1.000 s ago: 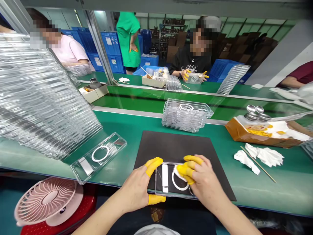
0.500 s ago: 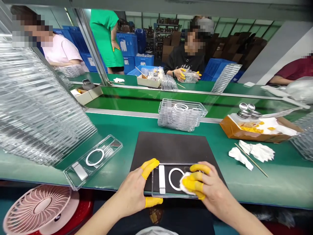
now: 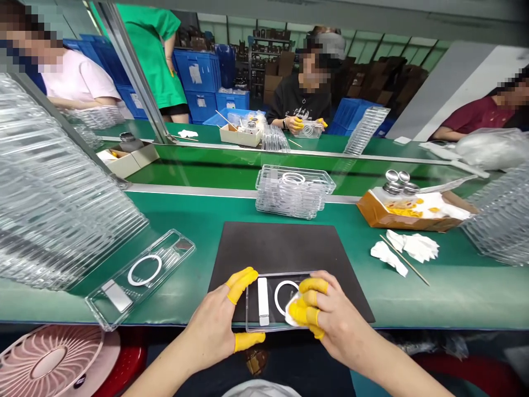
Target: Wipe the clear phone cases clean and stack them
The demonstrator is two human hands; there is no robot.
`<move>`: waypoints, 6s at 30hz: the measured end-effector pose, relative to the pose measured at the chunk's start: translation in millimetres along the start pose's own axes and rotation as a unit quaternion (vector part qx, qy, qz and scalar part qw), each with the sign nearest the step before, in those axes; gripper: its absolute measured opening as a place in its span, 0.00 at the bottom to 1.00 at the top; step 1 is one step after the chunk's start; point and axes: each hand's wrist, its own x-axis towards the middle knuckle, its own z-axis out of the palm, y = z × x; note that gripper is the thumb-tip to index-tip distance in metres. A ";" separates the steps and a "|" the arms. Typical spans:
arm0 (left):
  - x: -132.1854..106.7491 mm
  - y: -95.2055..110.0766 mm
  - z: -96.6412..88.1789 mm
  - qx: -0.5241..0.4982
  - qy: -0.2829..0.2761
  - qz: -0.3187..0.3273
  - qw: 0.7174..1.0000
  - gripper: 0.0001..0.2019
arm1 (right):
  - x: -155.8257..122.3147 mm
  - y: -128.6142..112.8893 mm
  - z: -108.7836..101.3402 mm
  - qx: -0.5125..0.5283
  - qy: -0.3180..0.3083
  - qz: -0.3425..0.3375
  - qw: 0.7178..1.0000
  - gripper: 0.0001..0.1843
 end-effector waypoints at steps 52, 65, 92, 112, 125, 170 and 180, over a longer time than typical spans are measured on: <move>2.8 0.9 0.8 -0.019 0.005 -0.010 1.000 0.42 | 7.1 -12.3 2.9 -0.075 0.004 0.036 0.997 0.15; 2.3 1.5 0.7 -0.012 0.001 -0.010 1.000 0.48 | 9.9 1.1 -5.8 -0.069 -0.006 0.078 0.995 0.10; 1.3 -2.6 6.0 0.029 0.034 0.041 0.998 0.50 | 25.2 -28.3 25.8 -0.020 0.086 0.031 0.996 0.14; 0.8 0.7 4.6 0.036 0.049 0.040 0.997 0.51 | 25.8 -14.2 24.1 -0.028 0.015 0.038 0.999 0.12; 0.3 1.0 4.5 0.030 0.051 0.038 0.998 0.50 | 31.0 -21.3 30.1 -0.043 0.080 0.035 0.995 0.15; 125.3 -6.7 -25.7 0.154 0.054 0.041 0.986 0.06 | -22.1 -15.2 3.3 -0.075 0.195 0.181 0.961 0.07; 25.2 2.3 -13.0 0.196 0.077 0.037 0.977 0.13 | -19.3 -39.9 14.6 -0.120 0.166 0.096 0.974 0.09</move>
